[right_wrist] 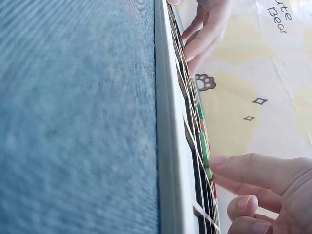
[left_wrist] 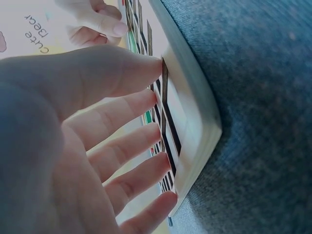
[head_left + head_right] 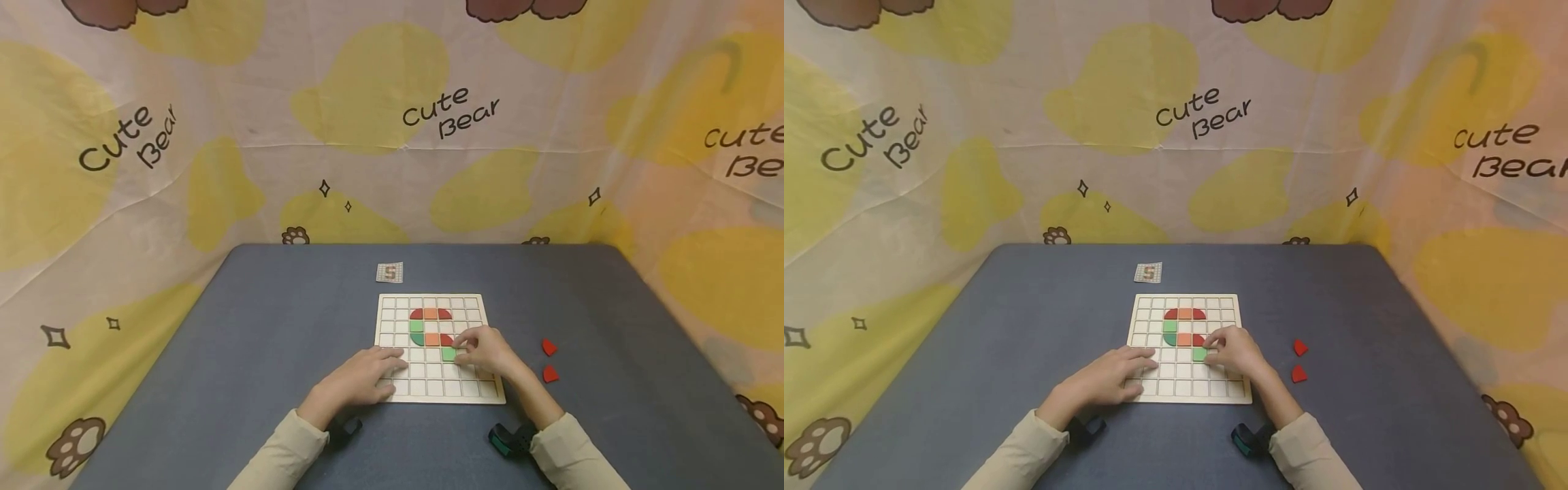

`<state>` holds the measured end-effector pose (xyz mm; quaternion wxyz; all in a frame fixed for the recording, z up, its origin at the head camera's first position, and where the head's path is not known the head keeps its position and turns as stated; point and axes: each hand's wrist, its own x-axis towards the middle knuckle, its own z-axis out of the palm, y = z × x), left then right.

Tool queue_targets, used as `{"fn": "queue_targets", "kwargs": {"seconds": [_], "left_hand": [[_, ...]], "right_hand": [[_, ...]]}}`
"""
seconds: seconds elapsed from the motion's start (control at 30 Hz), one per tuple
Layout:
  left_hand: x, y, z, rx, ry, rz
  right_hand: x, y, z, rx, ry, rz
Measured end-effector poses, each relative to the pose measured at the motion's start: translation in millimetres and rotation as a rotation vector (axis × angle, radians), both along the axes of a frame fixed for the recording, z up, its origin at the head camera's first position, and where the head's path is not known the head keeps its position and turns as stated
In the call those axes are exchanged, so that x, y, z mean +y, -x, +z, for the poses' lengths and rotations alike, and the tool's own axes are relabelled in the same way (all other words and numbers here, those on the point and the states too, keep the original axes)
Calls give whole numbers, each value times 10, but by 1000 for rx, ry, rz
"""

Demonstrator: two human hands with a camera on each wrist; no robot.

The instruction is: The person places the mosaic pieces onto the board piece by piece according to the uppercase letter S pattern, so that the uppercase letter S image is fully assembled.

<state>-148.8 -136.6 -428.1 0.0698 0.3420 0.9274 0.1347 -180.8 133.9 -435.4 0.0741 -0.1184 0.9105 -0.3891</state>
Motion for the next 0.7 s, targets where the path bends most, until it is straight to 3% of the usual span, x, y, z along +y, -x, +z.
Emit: {"fn": "queue_targets", "kwargs": {"seconds": [0.7], "left_hand": [[6, -3, 3, -1, -1, 4]], "right_hand": [[459, -9, 77, -29, 28, -14]]}}
